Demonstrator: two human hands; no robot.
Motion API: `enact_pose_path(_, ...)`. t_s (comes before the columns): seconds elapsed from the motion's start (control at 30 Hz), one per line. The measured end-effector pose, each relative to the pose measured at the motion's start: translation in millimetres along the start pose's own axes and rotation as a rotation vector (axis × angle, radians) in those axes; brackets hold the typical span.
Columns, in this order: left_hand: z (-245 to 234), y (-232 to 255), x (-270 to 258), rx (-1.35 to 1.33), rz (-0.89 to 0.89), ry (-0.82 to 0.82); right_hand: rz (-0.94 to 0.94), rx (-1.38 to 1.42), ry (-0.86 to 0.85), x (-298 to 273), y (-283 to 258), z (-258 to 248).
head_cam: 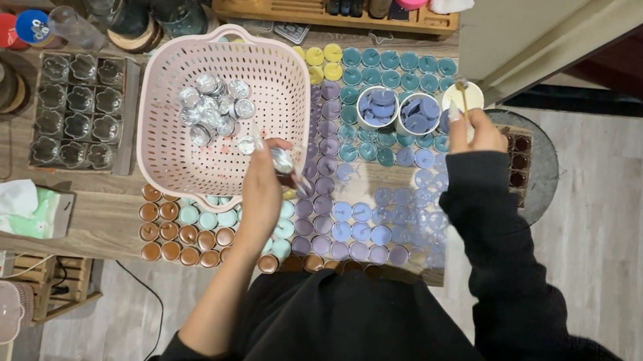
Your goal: The person prepares small tea light candles by placing wicks and foil cups into small plastic containers, using a small applicator tool to adjust components on a cluttered workspace.
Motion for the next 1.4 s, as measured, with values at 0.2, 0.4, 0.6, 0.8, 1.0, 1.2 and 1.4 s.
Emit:
enact_pose_path(0.2, -14.0, -5.8, 12.5, -0.102, 0.002, 0.062, -0.126, -0.141, -0.074, 14.9, 10.9, 53.1)
enact_pose_path(0.4, -20.3, 5.4, 13.2, -0.241, 0.088, 0.058, -0.161, -0.056, -0.168, 15.8, -11.1, 118.8)
enact_pose_path(0.6, -37.0, 0.1, 12.4, -0.291, 0.053, 0.105, -0.161, -0.126, -0.234, 5.5, -9.8, 144.0)
enact_pose_path(0.8, -71.2, -5.4, 19.9, -0.187, 0.086, 0.201, -0.072, -0.058, -0.247, 5.4, 29.2, 144.0)
enact_pose_path(1.0, -133.5, -27.2, 40.0, 0.140, 0.082, 0.342, -0.017, -0.089, -0.158, -10.9, 58.0, 106.7)
enact_pose_path(1.2, -165.3, -31.9, 89.2, 0.192, 0.221, 0.338, -0.016, -0.168, -0.151, -36.6, 86.2, 78.0)
enact_pose_path(1.4, -151.4, 24.5, 79.0, 0.889, 0.324, 0.546, 0.029, -0.326, -0.146, -43.4, 153.1, 81.6)
Point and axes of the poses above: each hand's wrist, its own x-axis towards the middle knuckle, its own z-axis out of the palm, y = z × x, the point moved 10 cm from there along x, towards the middle knuckle
